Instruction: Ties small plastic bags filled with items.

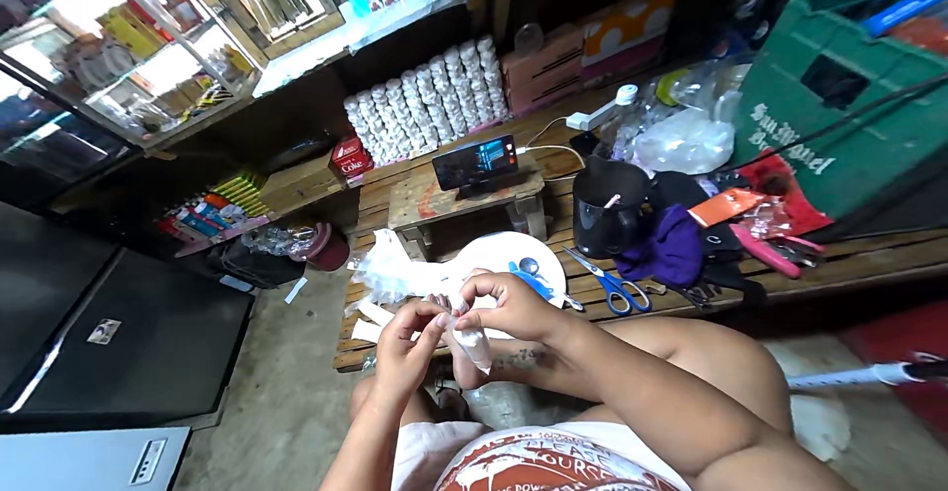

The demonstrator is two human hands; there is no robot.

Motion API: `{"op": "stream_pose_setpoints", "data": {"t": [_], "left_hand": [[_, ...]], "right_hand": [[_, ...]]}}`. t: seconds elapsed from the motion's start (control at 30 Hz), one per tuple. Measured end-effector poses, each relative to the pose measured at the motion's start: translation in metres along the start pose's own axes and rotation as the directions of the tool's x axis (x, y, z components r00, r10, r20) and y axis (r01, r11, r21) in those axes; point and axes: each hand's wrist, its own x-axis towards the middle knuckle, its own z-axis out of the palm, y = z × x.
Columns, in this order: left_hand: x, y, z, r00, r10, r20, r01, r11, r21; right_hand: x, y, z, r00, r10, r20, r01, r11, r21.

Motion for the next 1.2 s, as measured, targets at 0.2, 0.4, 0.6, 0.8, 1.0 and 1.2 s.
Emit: {"op": "stream_pose_setpoints", "data": {"t": [0.2, 0.4, 0.6, 0.8, 1.0, 1.2], "left_hand": [[0.001, 0.004, 0.002, 0.999, 0.019, 0.05, -0.021, 0.999, 0.042], [-0.001, 0.005, 0.001, 0.994, 0.063, 0.093, -0.064, 0.998, 0.003], [-0.003, 0.005, 0.0, 0.981, 0.075, 0.18, -0.047, 0.987, -0.152], [-0.005, 0.009, -0.002, 0.941, 0.114, 0.319, -0.065, 0.985, -0.16], [-0.007, 0.013, -0.002, 0.923, 0.145, 0.356, -0.136, 0.989, -0.051], [-0.005, 0.015, 0.001, 0.931, 0.181, 0.318, -0.204, 0.978, 0.04]], "right_hand": [[-0.001, -0.001, 0.0, 0.999, 0.001, 0.034, -0.003, 0.999, 0.055], [-0.002, -0.005, -0.001, 0.995, 0.022, 0.097, -0.033, 0.993, 0.117], [-0.004, -0.007, -0.004, 0.956, 0.038, 0.29, -0.106, 0.969, 0.224], [-0.005, -0.002, -0.006, 0.891, -0.063, 0.449, -0.048, 0.972, 0.231], [-0.004, -0.002, -0.009, 0.856, -0.138, 0.499, 0.077, 0.987, 0.141], [-0.003, -0.008, -0.015, 0.897, -0.104, 0.429, 0.093, 0.995, 0.045]]}}
